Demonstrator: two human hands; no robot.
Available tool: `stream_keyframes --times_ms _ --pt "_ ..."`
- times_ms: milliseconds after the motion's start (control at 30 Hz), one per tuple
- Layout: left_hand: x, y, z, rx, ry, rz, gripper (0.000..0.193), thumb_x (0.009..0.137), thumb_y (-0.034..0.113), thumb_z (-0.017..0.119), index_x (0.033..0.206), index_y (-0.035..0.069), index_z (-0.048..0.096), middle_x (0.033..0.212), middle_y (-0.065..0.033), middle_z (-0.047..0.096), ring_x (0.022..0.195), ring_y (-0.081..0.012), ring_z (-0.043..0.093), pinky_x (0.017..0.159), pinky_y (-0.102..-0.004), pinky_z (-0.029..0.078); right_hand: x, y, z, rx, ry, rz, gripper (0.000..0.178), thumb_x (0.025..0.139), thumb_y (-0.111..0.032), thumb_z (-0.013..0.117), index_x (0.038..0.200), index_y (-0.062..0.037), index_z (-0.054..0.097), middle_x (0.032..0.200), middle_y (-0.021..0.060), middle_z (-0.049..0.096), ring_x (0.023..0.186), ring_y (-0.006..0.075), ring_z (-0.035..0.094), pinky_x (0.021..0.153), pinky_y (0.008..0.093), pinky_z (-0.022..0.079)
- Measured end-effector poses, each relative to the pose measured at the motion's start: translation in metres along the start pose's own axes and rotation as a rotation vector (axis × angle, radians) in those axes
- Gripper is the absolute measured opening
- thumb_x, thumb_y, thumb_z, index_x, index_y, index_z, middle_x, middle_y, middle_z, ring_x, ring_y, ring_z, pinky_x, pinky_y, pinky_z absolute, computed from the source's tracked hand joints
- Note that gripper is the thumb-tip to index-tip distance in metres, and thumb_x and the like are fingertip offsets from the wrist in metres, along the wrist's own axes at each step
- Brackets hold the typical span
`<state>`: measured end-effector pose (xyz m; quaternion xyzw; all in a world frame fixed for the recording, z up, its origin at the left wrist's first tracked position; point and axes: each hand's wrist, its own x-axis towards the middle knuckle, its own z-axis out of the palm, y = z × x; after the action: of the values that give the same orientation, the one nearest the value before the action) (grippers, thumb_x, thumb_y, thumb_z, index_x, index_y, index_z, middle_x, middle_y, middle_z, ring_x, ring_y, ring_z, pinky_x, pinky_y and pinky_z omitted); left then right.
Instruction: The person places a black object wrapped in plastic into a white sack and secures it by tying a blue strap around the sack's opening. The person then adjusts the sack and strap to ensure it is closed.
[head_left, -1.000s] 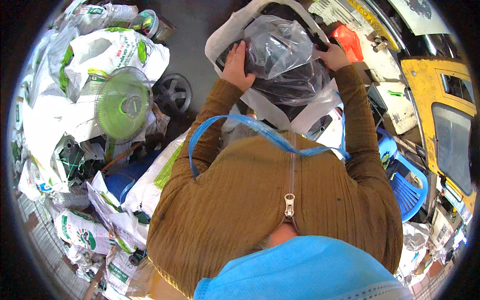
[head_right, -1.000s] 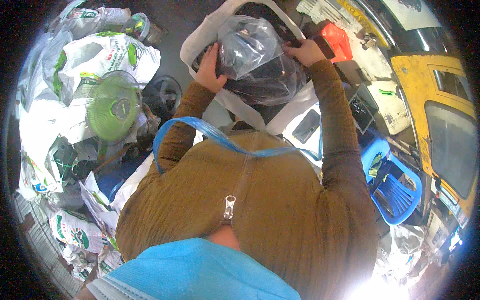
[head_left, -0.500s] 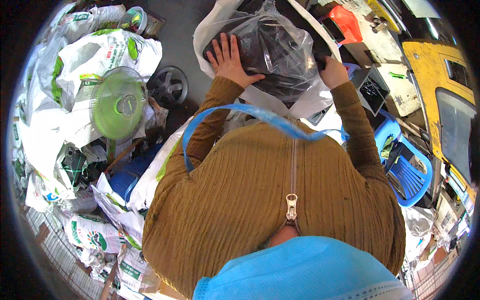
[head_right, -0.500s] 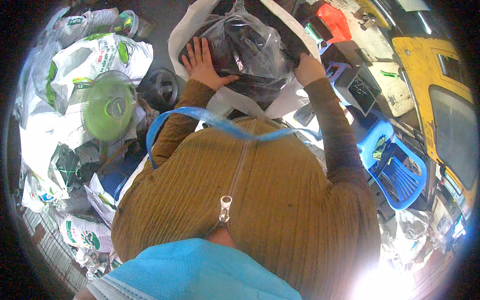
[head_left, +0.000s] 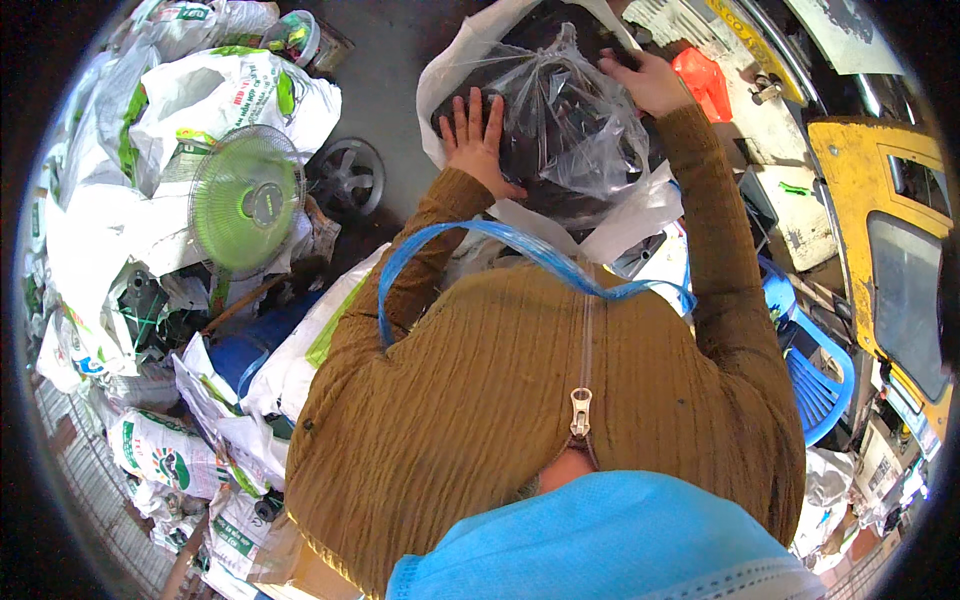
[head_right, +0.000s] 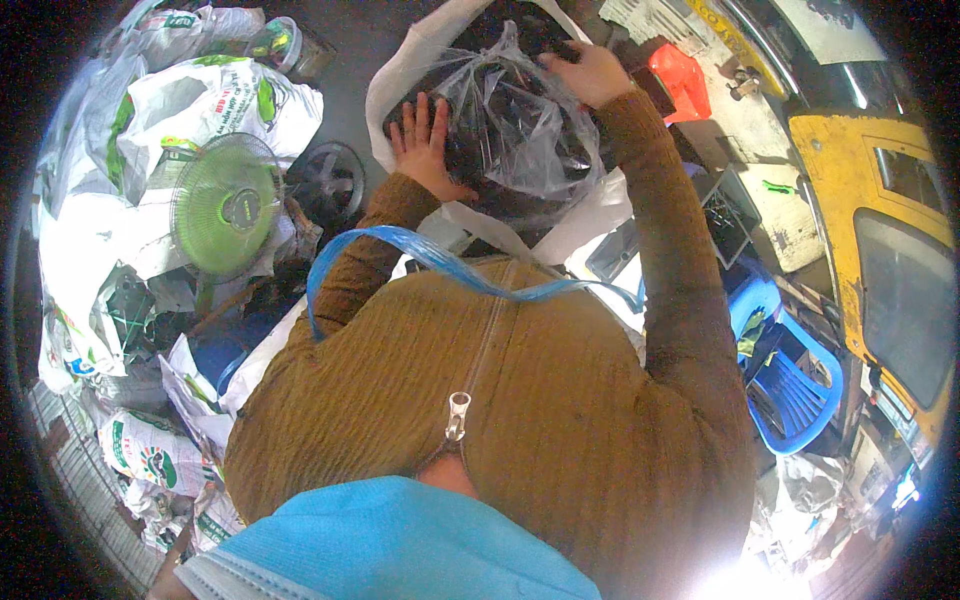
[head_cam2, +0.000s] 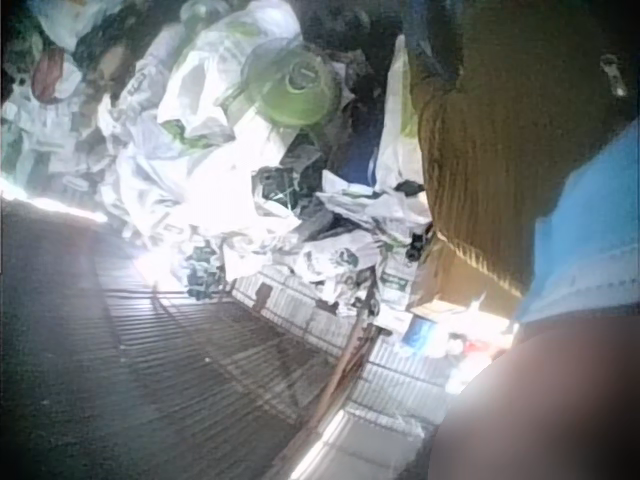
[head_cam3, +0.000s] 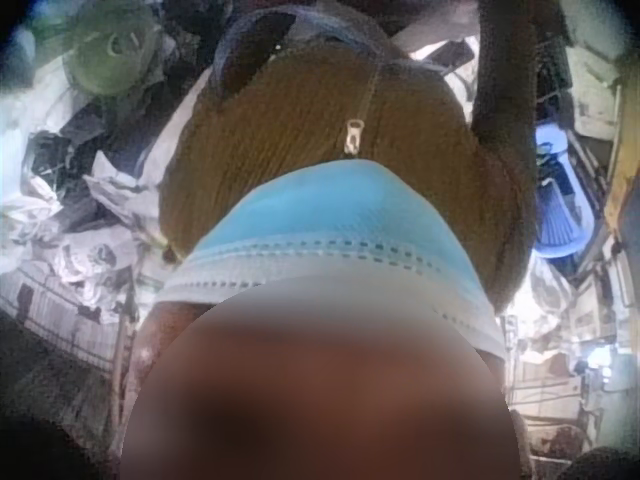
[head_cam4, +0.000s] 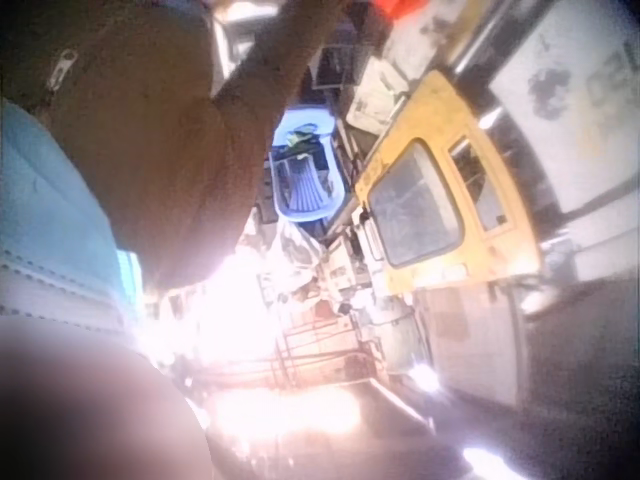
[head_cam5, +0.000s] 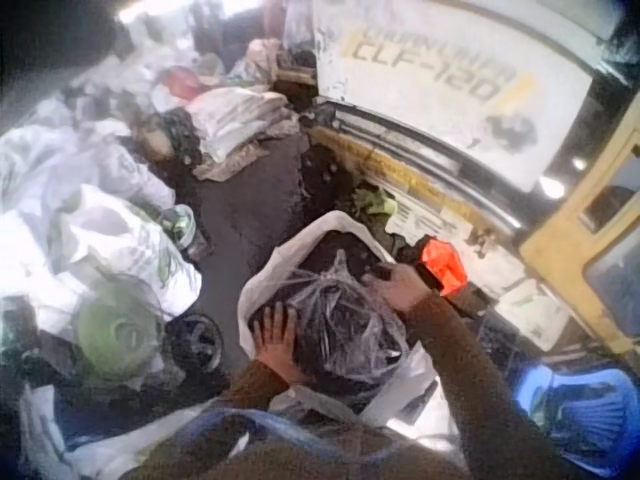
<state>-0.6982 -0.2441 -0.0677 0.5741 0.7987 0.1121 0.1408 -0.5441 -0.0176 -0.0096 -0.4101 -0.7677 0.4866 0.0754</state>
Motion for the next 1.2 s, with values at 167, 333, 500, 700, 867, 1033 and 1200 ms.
stream_keyframes --times_ms 167,333,500,700,867,1033,1200 --pt "-0.002 0.000 -0.003 -0.031 -0.008 0.003 0.140 0.035 0.041 0.085 0.141 0.012 -0.002 0.145 -0.0202 -0.007 0.133 -0.0433 -0.007 0.103 -0.0580 0.000 0.025 0.002 0.001 0.123 -0.207 0.080 0.045 0.078 -0.046 0.062 0.096 -0.0039 0.062 0.053 -0.0008 0.048 0.037 0.0071 0.037 0.036 0.0230 0.028" --pt "-0.003 -0.003 -0.002 -0.060 0.016 0.024 0.139 0.035 0.040 0.085 0.141 0.012 0.000 0.145 -0.0202 -0.008 0.133 -0.0431 -0.007 0.103 -0.0574 0.000 0.020 0.024 -0.008 0.073 -0.225 -0.001 0.034 0.077 -0.037 0.066 0.087 -0.0056 0.061 0.056 -0.0040 0.048 0.038 0.0059 0.037 0.037 0.0226 0.028" --pt "-0.005 -0.005 0.000 -0.073 0.037 0.050 0.140 0.034 0.039 0.086 0.141 0.012 0.001 0.145 -0.0204 -0.007 0.133 -0.0431 -0.007 0.103 -0.0576 0.000 0.036 0.037 0.008 0.035 0.007 -0.112 0.036 0.068 -0.038 0.072 0.086 -0.0070 0.065 0.067 0.0005 0.058 0.054 0.0067 0.048 0.050 0.0231 0.037" --pt "-0.005 -0.006 0.000 -0.065 0.004 0.029 0.140 0.034 0.040 0.086 0.141 0.013 0.001 0.146 -0.0204 -0.006 0.133 -0.0429 -0.007 0.103 -0.0578 0.000 0.049 0.055 0.002 0.373 -0.120 0.115 0.042 0.067 -0.037 0.072 0.090 -0.0025 0.066 0.078 0.0059 0.063 0.068 0.0120 0.056 0.065 0.0287 0.045" --pt "-0.005 -0.006 0.001 -0.061 0.013 0.056 0.140 0.034 0.040 0.085 0.142 0.013 0.001 0.146 -0.0202 -0.007 0.133 -0.0433 -0.007 0.103 -0.0584 0.001 0.074 0.067 0.009 -0.043 0.242 0.014 0.048 0.066 -0.038 0.072 0.093 0.0009 0.064 0.084 0.0115 0.066 0.076 0.0196 0.062 0.073 0.0328 0.047" --pt "-0.004 -0.005 0.000 -0.032 -0.017 0.046 0.140 0.034 0.039 0.086 0.142 0.013 0.000 0.146 -0.0204 -0.007 0.133 -0.0439 -0.006 0.103 -0.0593 0.003 0.084 0.059 0.010 0.136 0.190 0.052 0.051 0.067 -0.043 0.070 0.093 0.0002 0.064 0.088 0.0108 0.066 0.081 0.0176 0.061 0.075 0.0312 0.046" --pt "-0.001 -0.003 -0.002 -0.063 -0.007 0.090 0.139 0.034 0.037 0.086 0.141 0.012 0.000 0.145 -0.0209 -0.006 0.132 -0.0442 -0.005 0.103 -0.0596 0.005 0.087 0.029 0.010 0.185 -0.239 -0.113 0.042 0.072 -0.042 0.068 0.093 -0.0051 0.064 0.082 0.0043 0.063 0.074 0.0141 0.056 0.069 0.0270 0.044"
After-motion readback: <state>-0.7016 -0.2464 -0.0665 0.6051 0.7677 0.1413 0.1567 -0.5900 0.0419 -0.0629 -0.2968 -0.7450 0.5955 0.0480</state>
